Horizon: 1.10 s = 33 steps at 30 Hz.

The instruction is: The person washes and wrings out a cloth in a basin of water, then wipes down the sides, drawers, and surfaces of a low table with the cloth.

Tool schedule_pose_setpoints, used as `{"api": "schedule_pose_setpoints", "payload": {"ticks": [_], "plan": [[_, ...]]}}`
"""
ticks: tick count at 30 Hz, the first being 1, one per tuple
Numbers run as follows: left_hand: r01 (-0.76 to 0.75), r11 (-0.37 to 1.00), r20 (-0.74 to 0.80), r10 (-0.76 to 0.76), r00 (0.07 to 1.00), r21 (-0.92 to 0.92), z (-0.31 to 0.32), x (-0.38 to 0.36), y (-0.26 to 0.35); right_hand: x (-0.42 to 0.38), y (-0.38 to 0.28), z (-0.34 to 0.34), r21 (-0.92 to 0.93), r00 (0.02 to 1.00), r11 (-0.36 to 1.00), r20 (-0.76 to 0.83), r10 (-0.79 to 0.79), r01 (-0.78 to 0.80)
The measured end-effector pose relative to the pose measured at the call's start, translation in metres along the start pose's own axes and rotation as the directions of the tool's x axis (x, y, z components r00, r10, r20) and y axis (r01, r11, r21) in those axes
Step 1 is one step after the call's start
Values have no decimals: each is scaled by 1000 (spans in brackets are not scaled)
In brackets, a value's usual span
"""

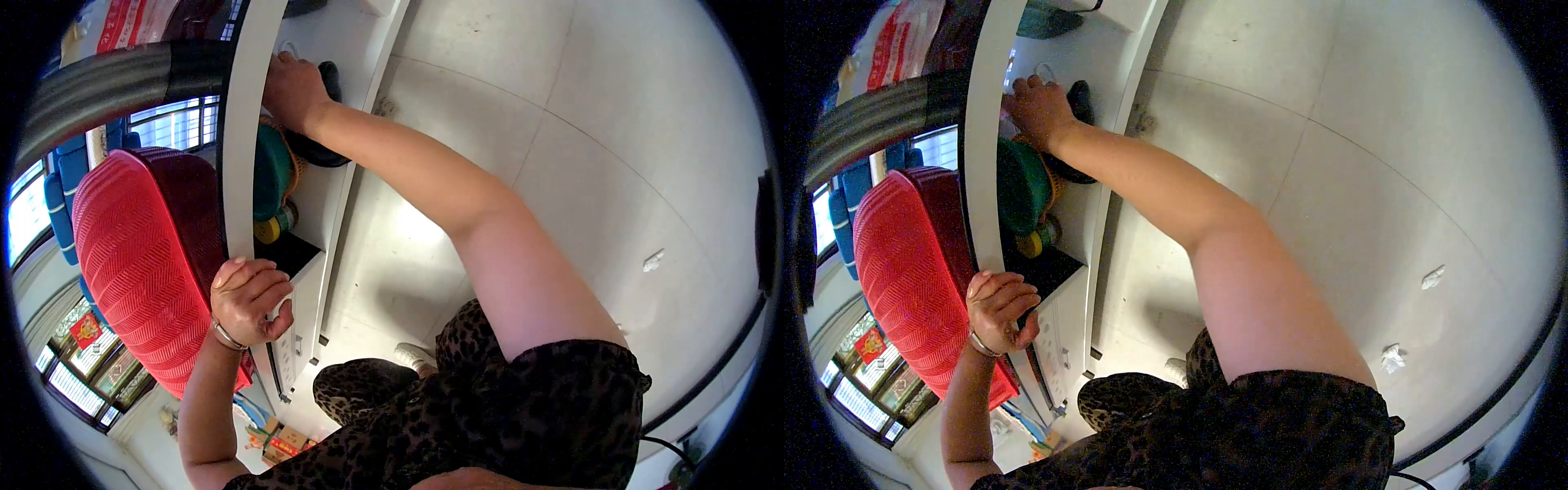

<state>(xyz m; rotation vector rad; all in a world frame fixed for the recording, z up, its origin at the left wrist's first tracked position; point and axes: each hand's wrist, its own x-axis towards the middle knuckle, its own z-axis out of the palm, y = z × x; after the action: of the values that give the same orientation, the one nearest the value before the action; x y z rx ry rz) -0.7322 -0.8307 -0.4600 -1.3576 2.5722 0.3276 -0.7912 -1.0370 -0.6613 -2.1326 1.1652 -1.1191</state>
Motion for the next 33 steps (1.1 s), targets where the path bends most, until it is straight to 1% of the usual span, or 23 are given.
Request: {"api": "schedule_pose_setpoints", "payload": {"ticks": [2, 5, 6, 8, 11, 14, 15, 18, 19, 22, 25, 28, 30, 32, 33], "plan": [[-6, 1000, 1, 6, 1000, 9, 0, 1, 0, 0, -2, 1, -104, 995, 993, 93, -39, 48], [-4, 1000, 0, 4, 1000, 12, 1, 0, 0, -10, -5, 3, -86, 995, 991, 26, -101, 102], [-3, 1000, 2, 2, 1000, 10, 1, 0, 0, -20, -6, -3, 20, 999, 999, 13, -38, 38], [-2, 1000, 2, 2, 1000, 10, -1, 0, 1, -50, -6, -26, 233, 996, 968, 9, 88, -88], [3, 1000, -2, -3, 1000, -6, 3, -2, -1, -104, 5, 4, 121, 985, 978, 42, 165, -169], [4, 1000, 1, -4, 1000, -16, 3, -3, -1, -120, 14, 19, -17, 996, 996, 27, 87, -86], [4, 1000, -1, -4, 1000, -16, 2, -3, -1, -120, 21, 19, -55, 998, 998, 47, 43, -41], [1, 1000, 2, -1, 1000, -1, 1, -1, -1, -119, 49, 35, -264, 996, 962, 80, -50, 70], [-2, 1000, 9, 2, 1000, -7, 0, -1, -1, -115, 60, 21, -275, 994, 956, 71, -87, 103], [-3, 1000, 15, 4, 1000, -10, 0, -2, -2, -84, 86, -3, -469, 991, 877, 126, -46, 101], [-9, 1000, 5, 9, 1000, -4, 0, 0, -1, -39, 95, -6, -632, 983, 775, 153, 98, 21], [-9, 1000, -5, 9, 1000, -5, 0, 0, 0, -21, 111, 16, -430, 1000, 903, 13, 19, -11], [0, 1000, 3, 0, 1000, -4, 0, 0, 1, -11, 112, 16, -486, 980, 874, 175, 98, -1], [-7, 1000, 4, 7, 1000, -4, -1, 0, 0, -2, 105, 1, -547, 922, 837, 330, 200, 14], [-10, 1000, 3, 10, 1000, -3, -1, -1, 0, -7, 106, 1, -584, 918, 811, 333, 216, 21]]}}
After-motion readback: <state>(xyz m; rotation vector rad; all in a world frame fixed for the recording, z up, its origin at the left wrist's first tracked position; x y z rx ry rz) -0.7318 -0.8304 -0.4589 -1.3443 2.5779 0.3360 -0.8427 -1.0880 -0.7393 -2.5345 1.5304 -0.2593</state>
